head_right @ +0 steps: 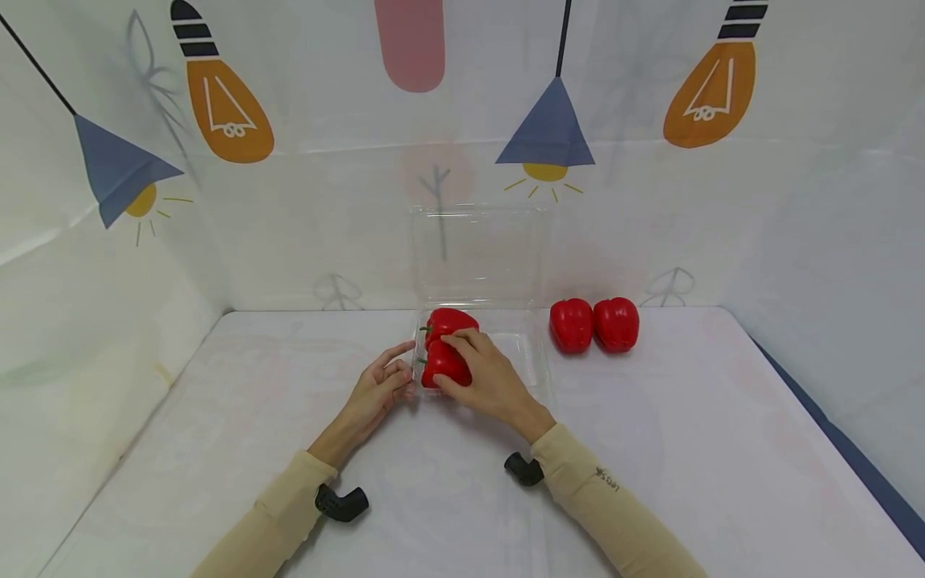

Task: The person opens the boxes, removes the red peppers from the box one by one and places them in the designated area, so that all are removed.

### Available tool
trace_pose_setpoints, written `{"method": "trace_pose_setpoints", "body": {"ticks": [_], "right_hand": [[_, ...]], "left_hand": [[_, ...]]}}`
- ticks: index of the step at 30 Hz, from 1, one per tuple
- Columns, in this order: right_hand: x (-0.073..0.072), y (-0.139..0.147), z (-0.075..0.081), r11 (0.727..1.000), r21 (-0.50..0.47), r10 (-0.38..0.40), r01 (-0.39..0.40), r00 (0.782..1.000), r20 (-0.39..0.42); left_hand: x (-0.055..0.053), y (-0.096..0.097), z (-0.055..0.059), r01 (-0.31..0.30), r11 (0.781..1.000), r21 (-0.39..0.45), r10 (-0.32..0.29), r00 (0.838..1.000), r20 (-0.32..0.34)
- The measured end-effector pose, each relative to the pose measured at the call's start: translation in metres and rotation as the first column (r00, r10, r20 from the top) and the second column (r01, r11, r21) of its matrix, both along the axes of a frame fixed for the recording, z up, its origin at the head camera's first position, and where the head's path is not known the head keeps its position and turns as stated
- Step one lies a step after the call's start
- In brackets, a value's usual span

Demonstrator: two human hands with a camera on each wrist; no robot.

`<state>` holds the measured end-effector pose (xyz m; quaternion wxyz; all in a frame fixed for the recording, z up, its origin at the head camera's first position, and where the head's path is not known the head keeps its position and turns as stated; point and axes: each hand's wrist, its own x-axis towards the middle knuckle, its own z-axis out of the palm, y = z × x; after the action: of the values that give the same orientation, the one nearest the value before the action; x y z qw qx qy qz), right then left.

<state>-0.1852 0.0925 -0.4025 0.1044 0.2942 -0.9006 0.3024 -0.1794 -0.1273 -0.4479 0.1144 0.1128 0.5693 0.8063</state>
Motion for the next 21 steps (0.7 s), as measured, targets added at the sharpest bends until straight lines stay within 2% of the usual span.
{"method": "trace_pose_setpoints", "body": {"ticks": [6,21], "right_hand": [[-0.0020,0.0024,0.0019,0.999,-0.050,-0.009,0.010,1.000,0.022],[-0.0001,0.0048,0.0098,0.998,-0.058,-0.003,0.005,0.999,0.042]], "left_hand": [[-0.0004,-0.0002,-0.0008,0.000,1.000,-0.002,0.000,1.000,0.001],[0.0013,0.0000,0.0013,-0.009,1.000,-0.006,0.009,1.000,0.016]]}}
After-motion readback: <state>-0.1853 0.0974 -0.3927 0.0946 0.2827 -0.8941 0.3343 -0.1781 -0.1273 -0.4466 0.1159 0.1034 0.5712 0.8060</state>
